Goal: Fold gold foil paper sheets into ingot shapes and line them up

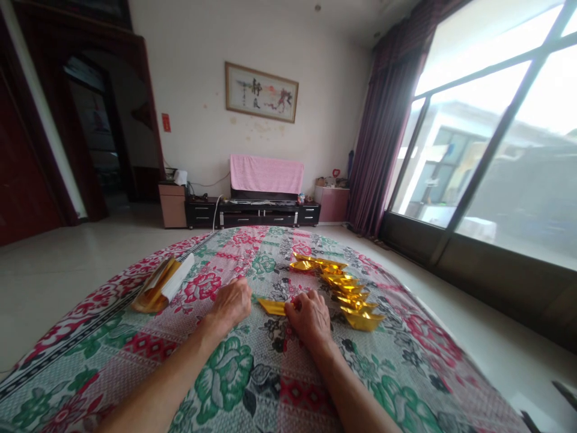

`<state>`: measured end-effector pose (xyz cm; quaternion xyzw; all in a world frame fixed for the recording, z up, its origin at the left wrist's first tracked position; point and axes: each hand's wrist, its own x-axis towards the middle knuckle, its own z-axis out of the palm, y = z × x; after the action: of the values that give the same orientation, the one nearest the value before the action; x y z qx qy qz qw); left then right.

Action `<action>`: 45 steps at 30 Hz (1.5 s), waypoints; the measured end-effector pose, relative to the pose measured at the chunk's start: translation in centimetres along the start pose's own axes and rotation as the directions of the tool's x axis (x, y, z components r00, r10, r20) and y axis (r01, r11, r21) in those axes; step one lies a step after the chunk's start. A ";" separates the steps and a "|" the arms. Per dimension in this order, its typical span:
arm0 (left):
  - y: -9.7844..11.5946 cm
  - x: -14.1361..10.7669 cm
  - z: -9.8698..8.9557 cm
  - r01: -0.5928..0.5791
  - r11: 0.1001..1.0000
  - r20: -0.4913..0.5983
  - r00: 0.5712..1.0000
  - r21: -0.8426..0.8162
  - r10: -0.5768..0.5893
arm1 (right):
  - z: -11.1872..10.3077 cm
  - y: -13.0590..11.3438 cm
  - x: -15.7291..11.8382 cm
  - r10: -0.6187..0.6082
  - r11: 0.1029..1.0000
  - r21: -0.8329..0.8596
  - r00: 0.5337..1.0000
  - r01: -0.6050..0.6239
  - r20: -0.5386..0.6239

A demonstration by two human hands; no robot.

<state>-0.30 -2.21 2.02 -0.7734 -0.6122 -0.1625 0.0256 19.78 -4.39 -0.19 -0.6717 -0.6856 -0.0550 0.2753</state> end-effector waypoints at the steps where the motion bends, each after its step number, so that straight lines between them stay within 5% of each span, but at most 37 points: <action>1: -0.1 0.2 0.1 0.005 1.000 -0.026 1.000 -0.012 -0.005 | 0.1 0.1 0.0 -0.018 1.000 -0.002 1.000 0.018 -0.009; 10: 2.4 -0.1 2.1 -0.254 0.952 -0.149 0.962 -0.171 0.230 | 0.4 0.3 0.0 -0.091 0.995 0.027 0.995 0.092 -0.041; 15: 2.1 0.0 2.3 -0.249 0.924 -0.169 0.964 -0.288 0.207 | 0.6 0.4 0.0 -0.095 0.988 0.117 0.993 0.104 -0.075; 19: 2.3 0.3 2.3 -0.152 0.899 -0.193 0.978 -0.410 0.078 | 1.0 0.8 0.4 -0.005 0.941 0.332 0.986 0.061 -0.169; 23: 3.4 0.3 2.3 -0.140 0.884 -0.297 0.955 -0.446 0.001 | 1.2 0.8 0.8 0.154 0.801 0.597 0.980 -0.051 -0.123; 29: 4.7 -0.2 2.3 -0.206 0.902 -0.387 0.921 -0.379 0.048 | 1.0 0.3 0.9 0.167 0.550 0.829 0.986 -0.099 0.007; 34: 4.8 -0.4 2.2 -0.170 0.846 -0.311 0.950 -0.505 0.005 | 1.3 0.7 1.4 0.225 0.439 0.883 0.972 -0.169 0.074; 45: 4.3 -0.3 2.2 -0.110 0.726 -0.223 0.973 -0.679 -0.061 | 0.5 0.8 0.8 0.121 0.197 0.964 0.980 -0.179 0.157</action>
<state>4.24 -3.06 0.50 -0.7117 -0.4911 -0.4652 -0.1896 20.43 -3.37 -0.44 -0.4148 -0.5056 0.4289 0.6232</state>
